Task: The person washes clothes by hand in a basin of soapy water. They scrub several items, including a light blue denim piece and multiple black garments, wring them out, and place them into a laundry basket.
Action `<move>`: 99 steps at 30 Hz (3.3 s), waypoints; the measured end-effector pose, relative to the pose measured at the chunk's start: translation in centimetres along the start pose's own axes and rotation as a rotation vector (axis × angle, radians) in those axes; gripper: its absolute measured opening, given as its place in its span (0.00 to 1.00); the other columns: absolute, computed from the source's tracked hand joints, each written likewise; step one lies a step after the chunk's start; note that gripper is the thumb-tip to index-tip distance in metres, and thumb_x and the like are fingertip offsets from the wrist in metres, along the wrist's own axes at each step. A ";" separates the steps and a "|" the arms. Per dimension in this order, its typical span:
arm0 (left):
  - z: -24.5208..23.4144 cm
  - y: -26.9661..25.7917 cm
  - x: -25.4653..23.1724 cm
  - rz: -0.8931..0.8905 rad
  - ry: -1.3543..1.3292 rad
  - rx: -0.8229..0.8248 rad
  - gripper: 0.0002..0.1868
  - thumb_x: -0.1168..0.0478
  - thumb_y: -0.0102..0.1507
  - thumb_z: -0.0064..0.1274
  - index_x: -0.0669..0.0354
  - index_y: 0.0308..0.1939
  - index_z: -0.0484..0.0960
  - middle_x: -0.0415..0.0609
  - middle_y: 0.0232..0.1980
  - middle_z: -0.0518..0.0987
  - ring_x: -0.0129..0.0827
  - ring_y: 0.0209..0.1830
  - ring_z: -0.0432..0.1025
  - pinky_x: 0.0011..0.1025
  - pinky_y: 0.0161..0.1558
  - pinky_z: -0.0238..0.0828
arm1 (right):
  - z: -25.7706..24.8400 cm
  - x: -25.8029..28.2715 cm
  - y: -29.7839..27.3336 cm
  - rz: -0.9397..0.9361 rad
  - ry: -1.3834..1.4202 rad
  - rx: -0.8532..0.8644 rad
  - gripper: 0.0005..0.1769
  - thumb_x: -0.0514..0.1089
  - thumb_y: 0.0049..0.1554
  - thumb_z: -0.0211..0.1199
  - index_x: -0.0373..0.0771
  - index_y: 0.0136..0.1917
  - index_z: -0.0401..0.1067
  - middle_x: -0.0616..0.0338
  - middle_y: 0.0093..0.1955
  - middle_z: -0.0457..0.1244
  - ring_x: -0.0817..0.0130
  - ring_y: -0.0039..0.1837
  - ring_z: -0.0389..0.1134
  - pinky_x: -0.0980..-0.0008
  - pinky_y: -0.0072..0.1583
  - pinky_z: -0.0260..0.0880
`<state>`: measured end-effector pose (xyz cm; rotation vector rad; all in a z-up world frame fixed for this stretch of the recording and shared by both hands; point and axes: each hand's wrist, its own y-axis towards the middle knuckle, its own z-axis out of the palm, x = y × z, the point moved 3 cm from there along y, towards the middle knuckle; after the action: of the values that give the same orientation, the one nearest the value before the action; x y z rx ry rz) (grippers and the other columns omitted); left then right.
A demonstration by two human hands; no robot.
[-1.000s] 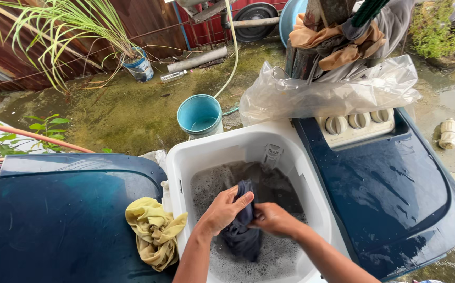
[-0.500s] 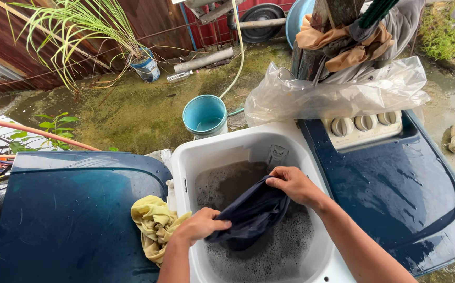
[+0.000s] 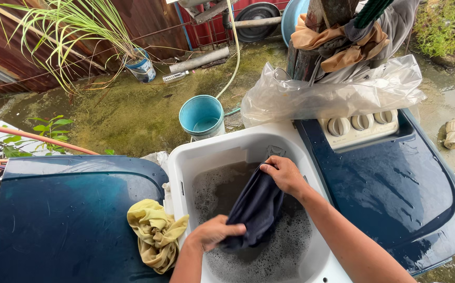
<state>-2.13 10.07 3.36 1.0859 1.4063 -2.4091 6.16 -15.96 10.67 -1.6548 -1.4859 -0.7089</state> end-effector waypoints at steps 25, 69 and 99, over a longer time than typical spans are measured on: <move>3.1 -1.1 -3.1 0.479 -0.822 0.045 0.11 0.62 0.66 0.52 0.63 0.50 0.79 0.48 0.45 0.83 0.32 0.43 0.80 0.34 0.47 0.78 | 7.4 -4.5 -3.7 0.477 0.360 0.623 0.27 0.62 0.66 0.47 0.40 0.53 0.76 0.61 0.51 0.70 0.71 0.55 0.69 0.62 0.60 0.67; -8.8 20.1 8.1 0.109 0.727 -0.760 0.21 0.51 0.69 0.47 0.58 0.61 0.77 0.64 0.65 0.72 0.56 0.66 0.68 0.45 0.65 0.65 | 12.0 -14.0 2.5 0.119 -0.291 0.364 0.33 0.46 0.54 0.66 0.48 0.72 0.62 0.52 0.74 0.56 0.53 0.74 0.57 0.58 0.71 0.59; -3.5 19.5 4.4 0.093 0.257 -0.839 0.25 0.68 0.56 0.55 0.63 0.58 0.72 0.58 0.52 0.81 0.46 0.55 0.76 0.36 0.56 0.70 | 18.8 -25.5 0.5 0.430 -0.522 0.595 0.23 0.43 0.57 0.62 0.43 0.66 0.70 0.47 0.66 0.64 0.51 0.69 0.64 0.58 0.68 0.65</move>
<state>5.40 3.17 -14.22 1.1732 2.0851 -1.3681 0.81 -14.01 -20.49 -1.6461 -1.4108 0.4026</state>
